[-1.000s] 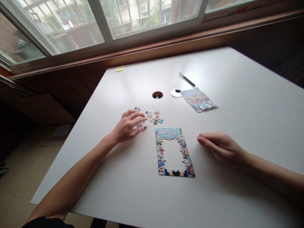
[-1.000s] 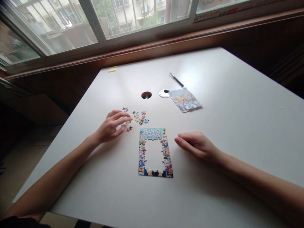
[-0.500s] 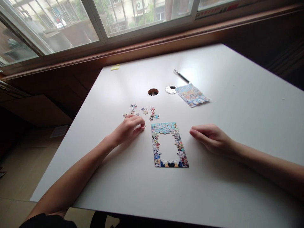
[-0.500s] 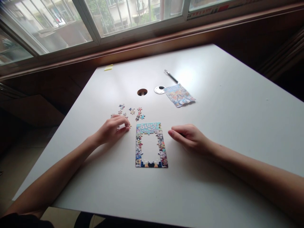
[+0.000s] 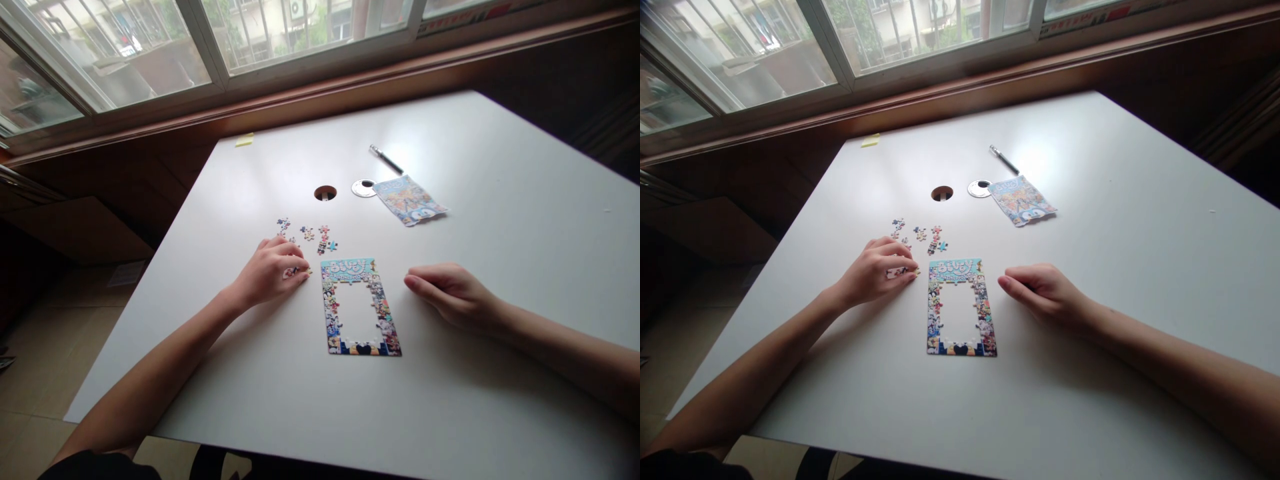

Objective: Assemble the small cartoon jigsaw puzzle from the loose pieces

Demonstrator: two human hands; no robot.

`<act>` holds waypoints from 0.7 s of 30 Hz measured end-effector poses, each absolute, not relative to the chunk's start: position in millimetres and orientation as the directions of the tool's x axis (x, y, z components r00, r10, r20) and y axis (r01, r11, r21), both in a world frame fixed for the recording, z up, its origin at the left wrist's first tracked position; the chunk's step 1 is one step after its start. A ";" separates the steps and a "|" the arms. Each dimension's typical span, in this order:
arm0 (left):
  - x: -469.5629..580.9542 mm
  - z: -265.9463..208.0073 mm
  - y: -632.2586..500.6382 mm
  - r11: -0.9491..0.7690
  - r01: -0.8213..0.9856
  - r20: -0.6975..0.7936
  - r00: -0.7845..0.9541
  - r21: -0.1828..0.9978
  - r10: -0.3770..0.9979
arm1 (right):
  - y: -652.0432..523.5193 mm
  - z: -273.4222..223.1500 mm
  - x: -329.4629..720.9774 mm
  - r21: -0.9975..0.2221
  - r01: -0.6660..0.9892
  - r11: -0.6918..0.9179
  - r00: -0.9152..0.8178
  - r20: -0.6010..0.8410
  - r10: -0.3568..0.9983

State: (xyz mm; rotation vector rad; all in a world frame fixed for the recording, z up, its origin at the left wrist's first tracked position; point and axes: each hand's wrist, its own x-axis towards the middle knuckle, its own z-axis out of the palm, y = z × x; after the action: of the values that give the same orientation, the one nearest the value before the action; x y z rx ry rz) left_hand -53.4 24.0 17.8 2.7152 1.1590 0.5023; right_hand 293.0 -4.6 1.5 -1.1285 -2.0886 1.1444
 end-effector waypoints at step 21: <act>-16.6 11.0 -2.4 -0.722 0.624 0.415 0.597 0.298 0.687 | -5.0 3.4 291.4 -0.813 0.414 0.410 -0.546 0.139 0.826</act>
State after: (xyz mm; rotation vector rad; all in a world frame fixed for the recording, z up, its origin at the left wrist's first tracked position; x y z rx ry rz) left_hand -16.6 -2.4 11.0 2.6969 1.1119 0.7794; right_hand 291.4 -5.0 3.4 -1.0507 -2.1364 1.0155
